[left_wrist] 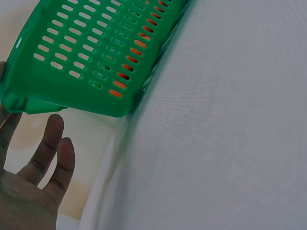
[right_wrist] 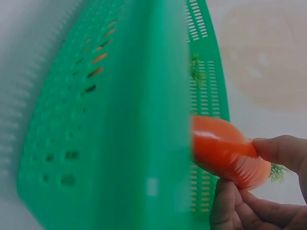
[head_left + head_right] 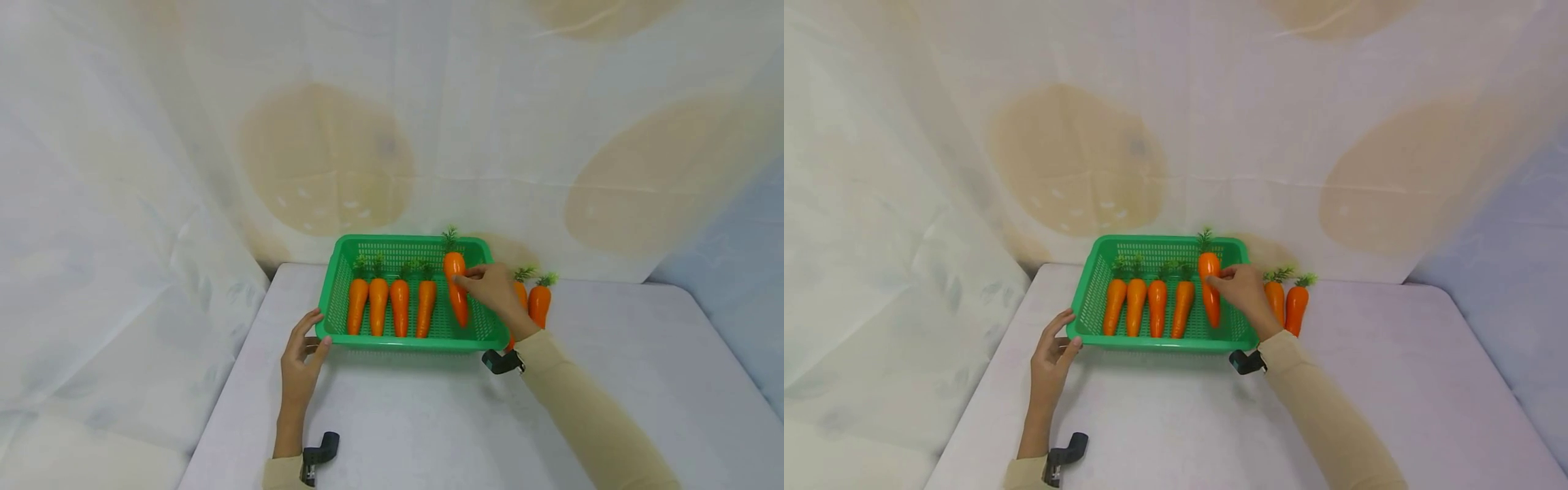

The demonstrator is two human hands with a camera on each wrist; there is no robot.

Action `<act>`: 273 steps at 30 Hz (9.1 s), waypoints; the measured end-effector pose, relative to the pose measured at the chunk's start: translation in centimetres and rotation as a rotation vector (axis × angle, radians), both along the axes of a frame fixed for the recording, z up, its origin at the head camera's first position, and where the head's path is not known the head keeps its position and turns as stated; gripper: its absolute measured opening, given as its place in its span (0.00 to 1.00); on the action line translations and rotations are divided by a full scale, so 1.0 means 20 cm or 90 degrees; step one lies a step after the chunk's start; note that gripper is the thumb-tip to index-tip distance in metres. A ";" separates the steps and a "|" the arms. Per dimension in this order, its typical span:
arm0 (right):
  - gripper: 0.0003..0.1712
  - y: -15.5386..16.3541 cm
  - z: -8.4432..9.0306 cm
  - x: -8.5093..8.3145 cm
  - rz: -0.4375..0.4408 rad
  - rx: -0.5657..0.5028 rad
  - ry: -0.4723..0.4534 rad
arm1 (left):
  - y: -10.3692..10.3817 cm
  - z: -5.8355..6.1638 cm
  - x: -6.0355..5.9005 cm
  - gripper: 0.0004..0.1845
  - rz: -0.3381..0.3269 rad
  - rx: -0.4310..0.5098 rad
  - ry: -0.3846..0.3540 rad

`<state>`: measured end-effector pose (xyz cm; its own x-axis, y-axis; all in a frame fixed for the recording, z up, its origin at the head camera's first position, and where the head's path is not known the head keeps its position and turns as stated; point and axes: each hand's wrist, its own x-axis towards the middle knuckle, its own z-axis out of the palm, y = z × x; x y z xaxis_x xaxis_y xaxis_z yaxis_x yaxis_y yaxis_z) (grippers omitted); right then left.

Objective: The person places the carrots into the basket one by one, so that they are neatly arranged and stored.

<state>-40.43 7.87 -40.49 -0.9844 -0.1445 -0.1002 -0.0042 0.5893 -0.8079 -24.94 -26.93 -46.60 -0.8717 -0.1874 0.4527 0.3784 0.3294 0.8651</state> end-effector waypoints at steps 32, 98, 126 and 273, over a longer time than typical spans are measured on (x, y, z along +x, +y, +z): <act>0.31 -0.18 -0.21 -0.04 -0.016 0.086 -0.053 | -0.01 -0.01 0.00 0.24 0.006 -0.009 0.002; 0.29 0.38 -0.01 0.09 -0.073 0.018 0.128 | -0.01 0.02 0.01 0.24 0.005 -0.003 -0.001; 0.38 0.68 -0.36 0.09 -0.218 0.098 0.005 | -0.02 0.00 0.00 0.25 -0.003 -0.008 0.009; 0.35 0.13 0.04 0.09 -0.019 0.025 0.061 | -0.01 0.01 0.00 0.24 0.001 -0.009 0.004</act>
<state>-38.59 10.44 -39.77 -0.9935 -0.1130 -0.0107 -0.0623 0.6216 -0.7809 -24.99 -27.17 -46.45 -0.8685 -0.1824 0.4609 0.3837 0.3414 0.8580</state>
